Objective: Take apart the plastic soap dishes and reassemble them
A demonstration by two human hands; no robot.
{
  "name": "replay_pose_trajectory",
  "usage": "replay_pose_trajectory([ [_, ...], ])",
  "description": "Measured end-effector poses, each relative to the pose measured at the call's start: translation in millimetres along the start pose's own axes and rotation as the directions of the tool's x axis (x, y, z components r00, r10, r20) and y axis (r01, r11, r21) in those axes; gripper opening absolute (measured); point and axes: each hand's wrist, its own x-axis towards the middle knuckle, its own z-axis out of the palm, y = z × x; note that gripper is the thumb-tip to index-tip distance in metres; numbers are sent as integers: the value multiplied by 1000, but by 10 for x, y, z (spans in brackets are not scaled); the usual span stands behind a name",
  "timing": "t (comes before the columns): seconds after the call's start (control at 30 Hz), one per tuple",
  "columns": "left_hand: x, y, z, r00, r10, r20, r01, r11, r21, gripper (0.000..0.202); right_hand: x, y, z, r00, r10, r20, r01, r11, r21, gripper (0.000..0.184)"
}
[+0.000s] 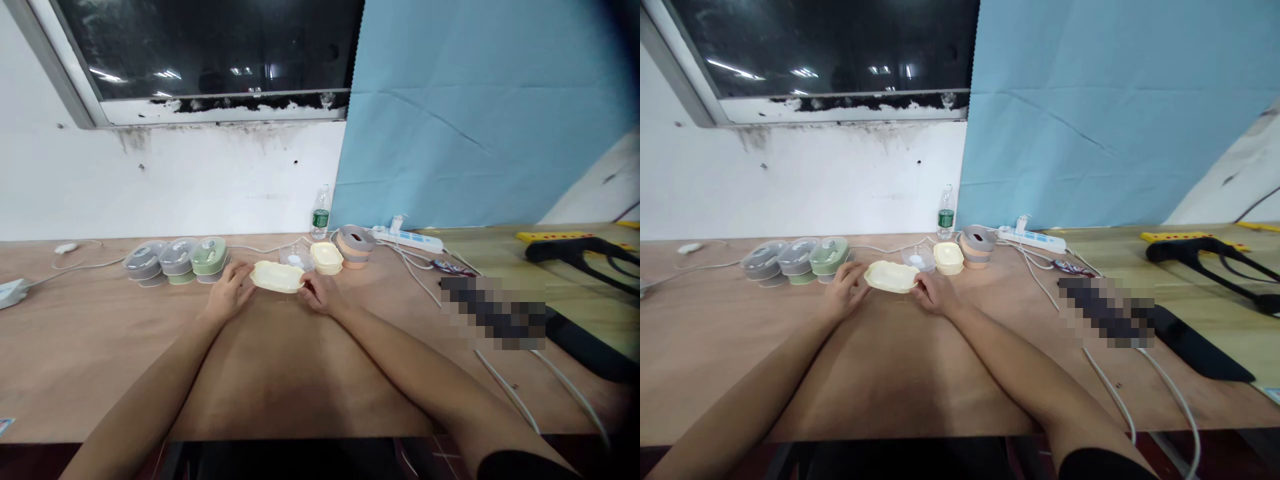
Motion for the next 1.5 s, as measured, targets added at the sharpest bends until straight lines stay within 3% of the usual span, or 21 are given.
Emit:
replay_pose_trajectory([
  [0.17,9,54,5,997,6,72,-4,999,-34,26,-9,68,-18,999,42,-31,-39,996,85,34],
  [0.27,9,75,37,981,-142,134,150,987,-51,33,-6,87,-23,996,90,-20,-86,987,137,41],
  [0.37,8,74,80,937,-305,172,323,943,-82,41,17,87,-18,980,194,-37,-189,976,107,40],
  [0.47,7,22,117,901,-369,228,401,909,-111,44,48,112,-23,952,292,-90,-289,956,42,38],
  [0.6,-4,-99,168,894,-341,292,380,921,-88,49,69,190,-44,918,371,-137,-378,925,-28,39],
  [0.7,-18,-150,199,891,-327,315,359,932,-46,56,72,245,-50,911,401,-97,-408,910,-70,40],
  [0.87,-21,-74,167,874,-143,464,198,978,-72,70,77,273,-39,900,435,-28,-436,893,-115,46],
  [1.03,-16,0,129,856,-167,489,223,973,-58,90,77,246,-32,904,428,-1,-424,897,-120,48],
  [1.13,-19,6,120,855,-144,498,203,977,-66,88,92,270,-54,897,436,-72,-442,889,-118,45],
  [1.2,-19,12,107,857,-138,496,198,978,-70,84,106,335,-101,880,418,-226,-453,883,-127,41],
  [1.3,-11,30,76,856,-151,494,214,974,-74,82,107,505,-228,817,288,-499,-435,876,-208,35],
  [1.37,-4,41,60,855,-153,495,220,972,-80,82,84,637,-329,735,241,-634,-493,832,-255,35],
  [1.5,9,48,55,866,-143,480,210,974,-88,77,16,854,-473,553,330,-765,-678,711,-184,43],
])
